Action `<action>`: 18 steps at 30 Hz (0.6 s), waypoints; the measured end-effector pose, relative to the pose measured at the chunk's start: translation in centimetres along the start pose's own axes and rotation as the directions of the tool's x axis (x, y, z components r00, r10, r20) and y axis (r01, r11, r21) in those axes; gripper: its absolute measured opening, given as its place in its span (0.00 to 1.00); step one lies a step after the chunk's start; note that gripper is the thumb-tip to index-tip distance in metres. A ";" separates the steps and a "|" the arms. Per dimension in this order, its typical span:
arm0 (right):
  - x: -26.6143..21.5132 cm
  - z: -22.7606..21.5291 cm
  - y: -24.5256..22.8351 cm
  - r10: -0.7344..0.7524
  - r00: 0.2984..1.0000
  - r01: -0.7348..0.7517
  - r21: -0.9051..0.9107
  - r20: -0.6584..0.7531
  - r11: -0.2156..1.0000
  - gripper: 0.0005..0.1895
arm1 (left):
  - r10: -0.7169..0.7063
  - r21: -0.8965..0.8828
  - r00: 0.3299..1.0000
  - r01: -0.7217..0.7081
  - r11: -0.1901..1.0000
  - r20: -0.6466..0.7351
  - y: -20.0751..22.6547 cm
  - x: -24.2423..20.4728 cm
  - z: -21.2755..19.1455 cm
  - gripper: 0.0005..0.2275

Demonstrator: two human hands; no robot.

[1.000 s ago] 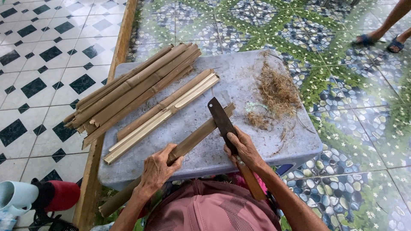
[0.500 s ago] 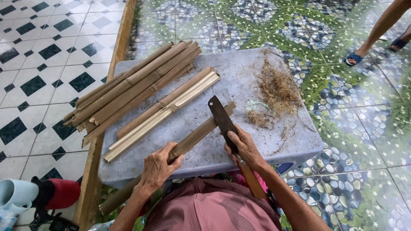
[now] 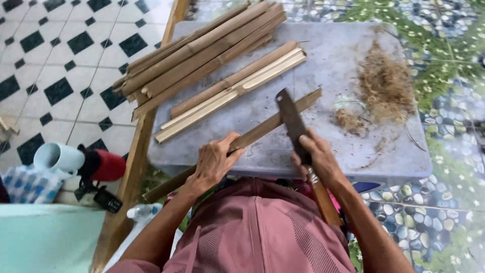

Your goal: The person uses a large knife to shave and smooth the surface of a bamboo stick held on a table. They repeatedly scrape along the length of the stick to remove thin layers of material, rotating the stick to work different sides.

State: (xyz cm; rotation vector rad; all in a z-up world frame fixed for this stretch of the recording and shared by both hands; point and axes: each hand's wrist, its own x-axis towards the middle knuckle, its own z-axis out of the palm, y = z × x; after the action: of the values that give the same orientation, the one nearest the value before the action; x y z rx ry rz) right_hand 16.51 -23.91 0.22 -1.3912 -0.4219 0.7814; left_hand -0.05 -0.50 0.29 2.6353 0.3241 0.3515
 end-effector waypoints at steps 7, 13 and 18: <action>-1.1 5.1 0.3 0.174 0.971 -0.191 0.097 0.162 0.977 0.20 | 0.046 0.121 0.997 -0.037 0.992 -0.069 0.9 -0.1 0.1 0.07; -1.0 5.3 -1.2 0.261 0.947 -0.295 0.184 0.187 0.938 0.26 | 0.119 0.202 0.987 -0.096 0.975 -0.104 1.4 -0.1 -0.2 0.08; 0.6 0.8 0.3 0.161 0.984 -0.174 0.222 0.073 0.959 0.32 | 0.171 0.138 0.975 -0.151 0.979 -0.144 1.1 -0.4 -0.1 0.05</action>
State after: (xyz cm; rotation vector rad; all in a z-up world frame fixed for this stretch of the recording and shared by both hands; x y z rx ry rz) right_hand 16.34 -22.91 -0.02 -1.2025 -0.2485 0.9771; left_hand -0.29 -1.55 0.85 2.7732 0.1872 0.6106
